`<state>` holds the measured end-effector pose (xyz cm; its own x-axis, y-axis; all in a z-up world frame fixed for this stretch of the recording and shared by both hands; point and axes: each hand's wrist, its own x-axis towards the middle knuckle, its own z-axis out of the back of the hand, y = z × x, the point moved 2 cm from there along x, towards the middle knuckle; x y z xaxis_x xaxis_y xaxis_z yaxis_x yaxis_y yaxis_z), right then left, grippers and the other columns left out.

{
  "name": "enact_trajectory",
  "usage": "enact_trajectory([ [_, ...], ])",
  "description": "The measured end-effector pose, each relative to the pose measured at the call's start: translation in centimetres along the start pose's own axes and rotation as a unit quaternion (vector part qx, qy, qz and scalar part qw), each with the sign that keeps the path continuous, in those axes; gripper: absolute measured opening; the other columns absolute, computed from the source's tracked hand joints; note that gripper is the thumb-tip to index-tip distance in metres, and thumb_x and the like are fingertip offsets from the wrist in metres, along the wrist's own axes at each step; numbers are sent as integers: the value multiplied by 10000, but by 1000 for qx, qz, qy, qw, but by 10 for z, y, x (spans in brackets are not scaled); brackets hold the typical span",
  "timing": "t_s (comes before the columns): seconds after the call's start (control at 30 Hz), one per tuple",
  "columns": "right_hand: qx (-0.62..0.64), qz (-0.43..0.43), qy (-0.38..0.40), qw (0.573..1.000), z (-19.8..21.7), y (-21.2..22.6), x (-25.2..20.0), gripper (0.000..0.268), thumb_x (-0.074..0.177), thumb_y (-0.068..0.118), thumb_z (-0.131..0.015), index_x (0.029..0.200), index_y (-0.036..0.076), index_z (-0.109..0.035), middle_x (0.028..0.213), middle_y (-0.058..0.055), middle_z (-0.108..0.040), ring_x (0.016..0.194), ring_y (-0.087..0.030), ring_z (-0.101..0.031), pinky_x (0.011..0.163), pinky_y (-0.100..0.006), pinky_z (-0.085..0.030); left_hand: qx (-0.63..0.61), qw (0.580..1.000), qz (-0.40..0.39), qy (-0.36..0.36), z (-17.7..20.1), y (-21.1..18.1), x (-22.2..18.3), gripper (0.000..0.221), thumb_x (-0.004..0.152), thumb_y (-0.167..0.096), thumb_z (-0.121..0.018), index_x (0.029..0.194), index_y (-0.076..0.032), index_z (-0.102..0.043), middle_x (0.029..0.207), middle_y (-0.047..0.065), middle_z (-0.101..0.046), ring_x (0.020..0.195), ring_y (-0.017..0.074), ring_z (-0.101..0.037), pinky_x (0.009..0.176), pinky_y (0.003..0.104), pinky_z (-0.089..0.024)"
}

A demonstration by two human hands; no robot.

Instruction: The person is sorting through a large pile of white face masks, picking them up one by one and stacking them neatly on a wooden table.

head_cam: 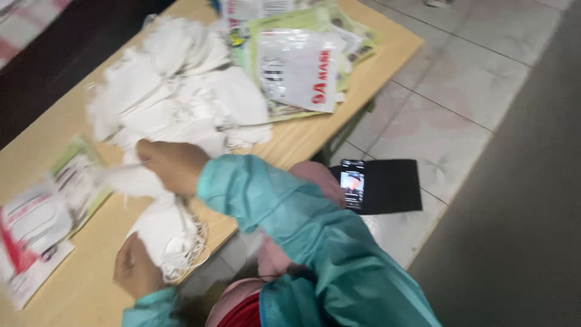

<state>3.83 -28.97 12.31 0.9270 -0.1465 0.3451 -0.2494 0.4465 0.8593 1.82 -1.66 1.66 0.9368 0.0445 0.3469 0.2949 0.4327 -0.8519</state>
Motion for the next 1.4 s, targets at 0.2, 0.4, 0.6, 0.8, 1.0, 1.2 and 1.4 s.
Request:
enact_trajectory([
  [0.2, 98, -24, 79, 992, -23, -17, -16, 163, 969, 228, -665, 1109, 164, -611, 1100, -146, -753, 1111, -409, -701, 948, -526, -575, 287, 954, 65, 65, -7, 32, 17, 156, 912, -293, -745, 994, -168, -788, 983, 112, -698, 986, 375, -686, 890, 495, -561],
  [0.4, -25, -42, 178, 983, -73, -35, -34, 154, 947, 217, -685, 1067, 134, -637, 964, -154, -730, 976, -405, -725, 822, -508, -592, -135, 961, 239, -5, -7, 2, 0, 469, 1064, -440, -473, 1080, -70, -760, 975, 192, -712, 946, 225, -608, 888, 426, -497],
  [0.6, -46, -23, 189, 981, -83, -49, -35, 138, 930, 216, -712, 1063, 178, -707, 983, -108, -758, 1001, -338, -719, 859, -463, -587, -234, 942, 239, -33, -13, 20, 0, 171, 949, -179, -760, 1098, -95, -768, 866, 81, -743, 795, 122, -650, 753, 324, -587],
  [0.8, -352, -28, 116, 928, -5, -36, -2, 357, 952, 250, -673, 1302, 189, -637, 1225, -87, -677, 1191, -325, -610, 965, -488, -547, -218, 951, 217, -41, -14, 24, 1, 174, 988, -147, -697, 1150, -97, -736, 969, 56, -746, 873, 97, -647, 805, 302, -578],
  [1.0, -493, -68, 144, 856, 3, -39, 6, 358, 887, 242, -723, 1223, 147, -645, 1155, -94, -654, 1132, -278, -584, 908, -437, -475, -193, 957, 210, -44, -11, 14, 1, 153, 989, -164, -697, 1125, -122, -752, 1000, 54, -746, 909, 101, -649, 856, 316, -576],
  [1.2, -406, -51, 76, 909, 14, -53, 11, 123, 876, 244, -730, 984, 187, -727, 879, 3, -641, 946, -243, -624, 835, -403, -492, -180, 961, 193, -80, -12, 12, -2, 182, 972, -151, -716, 1143, -92, -737, 1096, 93, -730, 998, 145, -648, 932, 362, -559],
  [1.4, -1, 13, -14, 1000, 6, -59, 4, 179, 946, 161, -708, 1099, 81, -663, 1028, -228, -732, 1038, -460, -696, 888, -518, -566, -44, 992, -6, -117, 7, -19, 4, 300, 978, -167, -729, 1225, -9, -666, 1286, 249, -609, 1201, 410, -591, 1023, 472, -491],
])
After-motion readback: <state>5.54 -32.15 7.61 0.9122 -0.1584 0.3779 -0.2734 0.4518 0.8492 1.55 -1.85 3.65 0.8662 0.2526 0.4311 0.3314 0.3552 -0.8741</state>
